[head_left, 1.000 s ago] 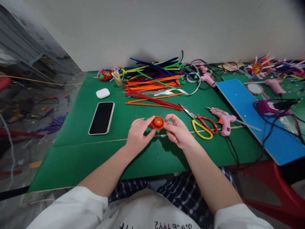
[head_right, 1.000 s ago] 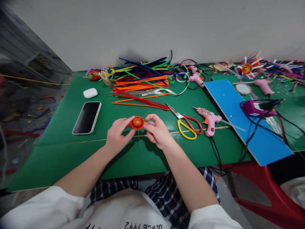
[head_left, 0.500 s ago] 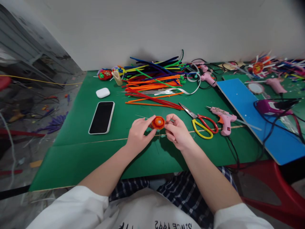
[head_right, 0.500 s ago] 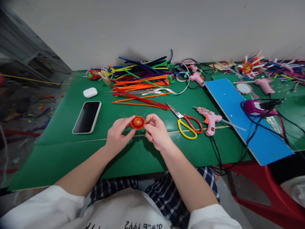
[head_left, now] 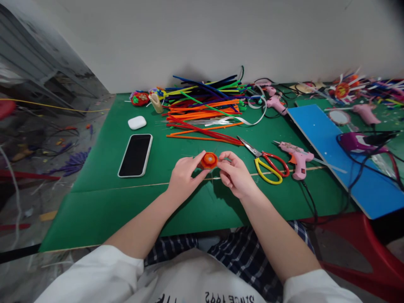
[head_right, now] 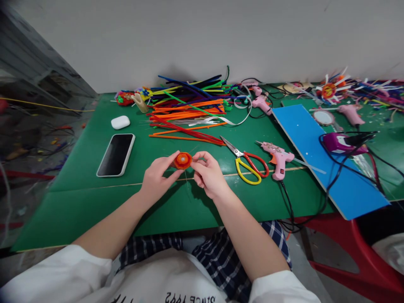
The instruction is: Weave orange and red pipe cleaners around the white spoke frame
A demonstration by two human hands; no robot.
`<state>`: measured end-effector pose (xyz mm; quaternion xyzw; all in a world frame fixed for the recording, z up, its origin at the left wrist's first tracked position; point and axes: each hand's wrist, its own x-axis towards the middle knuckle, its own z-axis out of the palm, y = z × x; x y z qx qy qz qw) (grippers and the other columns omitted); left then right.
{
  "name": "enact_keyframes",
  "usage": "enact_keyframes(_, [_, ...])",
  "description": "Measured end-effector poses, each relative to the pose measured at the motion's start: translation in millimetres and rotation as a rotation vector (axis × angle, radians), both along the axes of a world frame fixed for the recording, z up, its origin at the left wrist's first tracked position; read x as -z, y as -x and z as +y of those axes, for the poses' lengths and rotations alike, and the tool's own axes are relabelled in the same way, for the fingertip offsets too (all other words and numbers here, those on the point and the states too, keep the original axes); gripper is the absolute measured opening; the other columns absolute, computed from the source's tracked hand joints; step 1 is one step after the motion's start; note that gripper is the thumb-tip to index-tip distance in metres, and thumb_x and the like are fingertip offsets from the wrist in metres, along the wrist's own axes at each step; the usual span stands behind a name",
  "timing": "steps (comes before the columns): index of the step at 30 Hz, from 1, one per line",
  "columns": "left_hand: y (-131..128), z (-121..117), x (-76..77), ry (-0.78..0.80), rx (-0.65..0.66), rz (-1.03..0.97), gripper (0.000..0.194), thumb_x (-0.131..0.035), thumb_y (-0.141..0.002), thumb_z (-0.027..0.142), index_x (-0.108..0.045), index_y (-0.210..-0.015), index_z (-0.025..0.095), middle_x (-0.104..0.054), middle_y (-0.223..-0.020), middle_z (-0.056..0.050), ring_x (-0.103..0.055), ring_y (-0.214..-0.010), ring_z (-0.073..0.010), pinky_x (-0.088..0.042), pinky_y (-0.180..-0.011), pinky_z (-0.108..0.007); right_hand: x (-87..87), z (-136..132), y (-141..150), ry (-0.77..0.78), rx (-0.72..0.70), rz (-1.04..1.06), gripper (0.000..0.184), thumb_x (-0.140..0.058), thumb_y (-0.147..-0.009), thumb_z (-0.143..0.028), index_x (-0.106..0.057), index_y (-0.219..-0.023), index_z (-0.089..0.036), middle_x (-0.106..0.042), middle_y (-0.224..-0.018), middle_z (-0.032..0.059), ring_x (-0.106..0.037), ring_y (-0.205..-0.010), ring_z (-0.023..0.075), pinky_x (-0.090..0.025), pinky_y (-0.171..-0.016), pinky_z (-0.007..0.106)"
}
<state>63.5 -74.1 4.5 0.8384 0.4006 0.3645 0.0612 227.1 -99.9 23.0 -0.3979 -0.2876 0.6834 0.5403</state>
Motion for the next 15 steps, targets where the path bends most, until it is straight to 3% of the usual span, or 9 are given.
enact_keyframes(15, [-0.4,-1.3,-3.8,0.029,-0.002,-0.042,0.038,-0.054,-0.081,0.030,-0.053,-0.117,0.018,-0.067,-0.083,-0.004,-0.060,-0.076,-0.0157,-0.046,-0.077,-0.031,1.1,-0.4,-0.1,-0.026,-0.032,-0.081,0.014,-0.060,-0.074,-0.024,-0.049,-0.080,-0.020,-0.046,-0.057,-0.0108,-0.037,-0.027,-0.0008,-0.019,-0.023,0.010])
